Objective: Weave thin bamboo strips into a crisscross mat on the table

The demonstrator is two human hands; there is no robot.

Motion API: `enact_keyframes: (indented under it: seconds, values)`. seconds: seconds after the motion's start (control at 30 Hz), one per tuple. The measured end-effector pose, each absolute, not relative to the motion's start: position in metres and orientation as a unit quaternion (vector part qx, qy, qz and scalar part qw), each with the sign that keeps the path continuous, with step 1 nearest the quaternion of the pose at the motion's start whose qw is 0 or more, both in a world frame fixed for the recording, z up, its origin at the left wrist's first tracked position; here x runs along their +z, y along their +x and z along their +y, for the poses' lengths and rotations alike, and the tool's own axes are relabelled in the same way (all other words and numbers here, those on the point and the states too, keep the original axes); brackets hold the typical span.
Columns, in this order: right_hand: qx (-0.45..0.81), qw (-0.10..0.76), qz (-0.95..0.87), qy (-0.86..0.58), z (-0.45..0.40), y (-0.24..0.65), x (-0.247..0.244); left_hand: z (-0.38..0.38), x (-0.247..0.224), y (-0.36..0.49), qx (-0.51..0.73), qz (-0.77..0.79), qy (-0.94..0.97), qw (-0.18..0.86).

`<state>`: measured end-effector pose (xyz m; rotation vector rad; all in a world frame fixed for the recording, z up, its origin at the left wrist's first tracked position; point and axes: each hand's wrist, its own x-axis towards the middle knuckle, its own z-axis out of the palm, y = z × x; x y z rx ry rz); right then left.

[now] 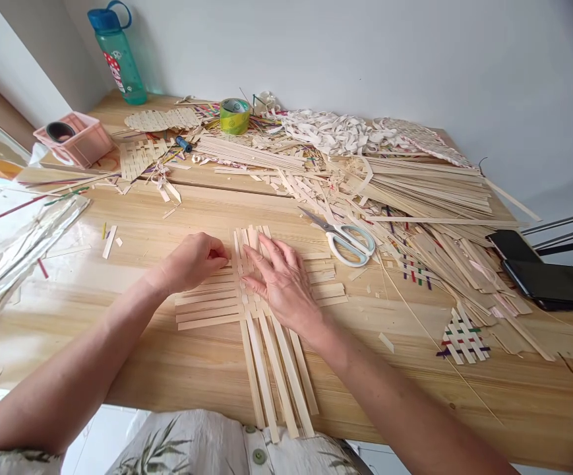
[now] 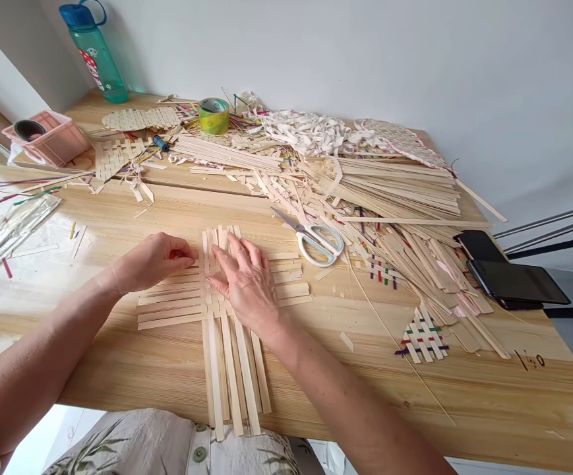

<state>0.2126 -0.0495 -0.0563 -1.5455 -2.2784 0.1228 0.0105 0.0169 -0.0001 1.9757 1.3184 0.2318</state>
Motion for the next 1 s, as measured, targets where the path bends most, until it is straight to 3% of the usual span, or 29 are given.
enact_keyframes:
  seconds: [0.23,0.57,1.0]
  values:
    - [0.050,0.207,-0.837,-0.504,-0.048,0.212,-0.054,0.018,0.004,0.011,0.073,0.512,0.771,0.372]
    - [0.099,0.135,-0.855,-0.490,-0.044,0.216,-0.052,0.010,0.009,0.017,0.058,0.539,0.768,0.342]
    - [0.081,0.149,-0.858,-0.485,-0.044,0.214,-0.050,0.013,0.004,0.012,0.063,0.524,0.768,0.362]
